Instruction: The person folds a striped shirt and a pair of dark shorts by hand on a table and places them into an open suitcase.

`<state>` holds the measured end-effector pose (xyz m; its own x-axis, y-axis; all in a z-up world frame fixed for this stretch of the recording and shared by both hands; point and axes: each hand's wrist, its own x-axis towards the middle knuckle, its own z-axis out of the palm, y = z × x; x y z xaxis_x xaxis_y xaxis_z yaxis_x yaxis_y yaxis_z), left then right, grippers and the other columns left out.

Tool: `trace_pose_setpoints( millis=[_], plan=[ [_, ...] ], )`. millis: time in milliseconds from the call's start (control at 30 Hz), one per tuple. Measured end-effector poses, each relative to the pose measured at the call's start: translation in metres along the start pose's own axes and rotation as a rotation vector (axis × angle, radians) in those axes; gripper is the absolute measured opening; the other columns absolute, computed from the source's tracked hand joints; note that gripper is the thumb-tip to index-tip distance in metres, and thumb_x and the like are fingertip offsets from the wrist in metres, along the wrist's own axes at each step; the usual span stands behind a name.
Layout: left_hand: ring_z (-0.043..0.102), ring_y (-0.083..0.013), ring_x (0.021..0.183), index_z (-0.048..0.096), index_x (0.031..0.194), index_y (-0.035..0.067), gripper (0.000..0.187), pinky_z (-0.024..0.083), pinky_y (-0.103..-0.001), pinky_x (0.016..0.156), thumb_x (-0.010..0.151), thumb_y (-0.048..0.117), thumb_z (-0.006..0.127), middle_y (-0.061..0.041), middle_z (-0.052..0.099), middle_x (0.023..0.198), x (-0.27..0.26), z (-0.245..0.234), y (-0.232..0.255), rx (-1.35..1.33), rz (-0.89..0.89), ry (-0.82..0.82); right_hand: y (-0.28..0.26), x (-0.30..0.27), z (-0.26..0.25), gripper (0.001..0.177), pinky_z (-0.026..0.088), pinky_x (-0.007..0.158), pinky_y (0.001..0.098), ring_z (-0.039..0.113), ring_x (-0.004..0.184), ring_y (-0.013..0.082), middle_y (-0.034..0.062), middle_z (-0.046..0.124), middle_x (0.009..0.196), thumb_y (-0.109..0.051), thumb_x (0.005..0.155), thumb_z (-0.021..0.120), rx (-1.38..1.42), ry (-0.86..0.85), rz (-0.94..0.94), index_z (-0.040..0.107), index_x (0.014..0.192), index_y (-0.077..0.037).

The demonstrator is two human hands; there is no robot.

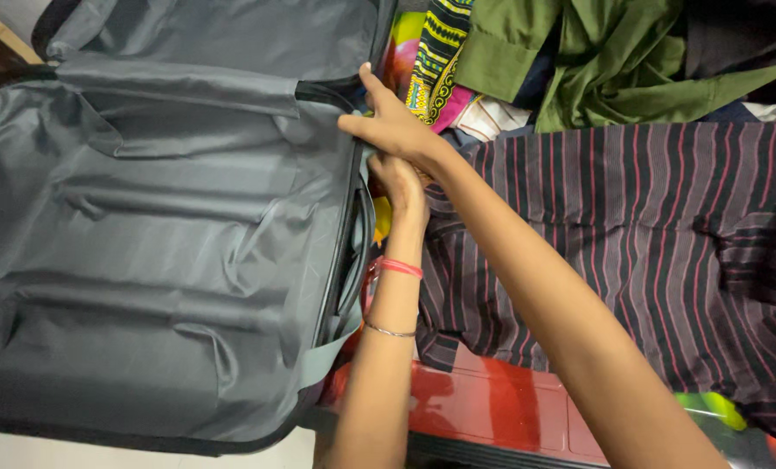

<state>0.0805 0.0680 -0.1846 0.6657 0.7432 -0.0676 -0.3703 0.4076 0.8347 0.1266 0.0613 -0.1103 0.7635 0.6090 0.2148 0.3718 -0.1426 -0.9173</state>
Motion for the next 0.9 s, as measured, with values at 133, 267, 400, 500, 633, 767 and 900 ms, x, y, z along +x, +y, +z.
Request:
trace_pose_setpoints(
  millis=[133, 267, 400, 500, 633, 767, 900],
  plan=[
    [0.060, -0.0219, 0.109, 0.051, 0.130, -0.001, 0.039, 0.050, -0.038, 0.091, 0.106, 0.030, 0.048, -0.012, 0.061, 0.122, 0.005, -0.008, -0.027, 0.128, 0.114, -0.090, 0.004, -0.004, 0.000, 0.100, 0.021, 0.127, 0.0402, 0.024, 0.158, 0.0403, 0.0354, 0.025, 0.169, -0.040, 0.097, 0.076, -0.195, 0.058, -0.190, 0.016, 0.161, 0.008],
    [0.058, -0.0230, 0.117, 0.049, 0.138, -0.001, 0.041, 0.049, -0.038, 0.097, 0.110, 0.029, 0.045, -0.013, 0.059, 0.130, 0.014, -0.009, -0.053, 0.312, 0.374, -0.235, -0.032, -0.031, -0.005, 0.101, 0.029, 0.123, 0.0389, 0.036, 0.152, 0.0361, 0.0305, 0.034, 0.161, -0.047, 0.092, 0.073, -0.242, 0.123, -0.043, 0.020, 0.159, 0.006],
    [0.048, -0.0228, 0.138, 0.037, 0.153, 0.001, 0.046, 0.041, -0.038, 0.115, 0.112, 0.022, 0.040, -0.012, 0.048, 0.149, 0.010, -0.008, -0.055, 0.784, 0.796, -0.225, -0.059, -0.061, -0.008, 0.104, 0.036, 0.120, 0.0392, 0.044, 0.147, 0.0343, 0.0283, 0.043, 0.154, -0.055, 0.089, 0.071, -0.297, 0.130, -0.037, 0.023, 0.159, 0.005],
    [0.051, -0.0185, 0.138, 0.040, 0.152, 0.005, 0.046, 0.042, -0.035, 0.117, 0.110, 0.023, 0.046, -0.010, 0.052, 0.146, -0.009, -0.002, -0.033, 0.941, 0.794, -0.294, -0.067, -0.077, -0.010, 0.098, 0.037, 0.119, 0.0397, 0.047, 0.147, 0.0361, 0.0275, 0.045, 0.157, -0.058, 0.093, 0.070, -0.362, 0.163, -0.159, 0.031, 0.156, 0.006],
    [0.053, -0.0161, 0.135, 0.047, 0.148, 0.013, 0.049, 0.045, -0.031, 0.116, 0.106, 0.037, 0.051, -0.007, 0.056, 0.138, -0.045, 0.004, 0.009, 0.983, 0.526, -0.465, -0.091, -0.104, -0.012, 0.091, 0.034, 0.122, 0.0449, 0.043, 0.149, 0.0371, 0.0283, 0.044, 0.157, -0.055, 0.097, 0.071, -0.436, 0.214, -0.236, 0.032, 0.157, 0.002],
    [0.034, -0.0206, 0.148, 0.035, 0.157, 0.012, 0.051, 0.024, -0.037, 0.124, 0.111, 0.028, 0.047, -0.010, 0.043, 0.156, -0.066, -0.011, 0.020, 2.368, 1.511, 0.289, -0.131, -0.136, 0.000, 0.060, 0.020, 0.120, 0.0570, 0.030, 0.154, 0.0360, 0.0217, 0.045, 0.161, -0.042, 0.106, 0.062, -0.639, 0.178, -0.435, 0.046, 0.155, -0.012],
    [0.041, -0.0233, 0.140, 0.037, 0.152, 0.013, 0.045, 0.027, -0.041, 0.119, 0.113, 0.035, 0.037, -0.014, 0.040, 0.154, -0.073, -0.004, 0.027, 2.381, 1.195, 0.132, -0.154, -0.148, 0.013, 0.029, 0.019, 0.122, 0.0573, 0.035, 0.154, 0.0346, 0.0065, 0.065, 0.146, -0.037, 0.109, 0.059, -0.792, 0.010, -0.639, 0.074, 0.110, -0.013]
  ],
)
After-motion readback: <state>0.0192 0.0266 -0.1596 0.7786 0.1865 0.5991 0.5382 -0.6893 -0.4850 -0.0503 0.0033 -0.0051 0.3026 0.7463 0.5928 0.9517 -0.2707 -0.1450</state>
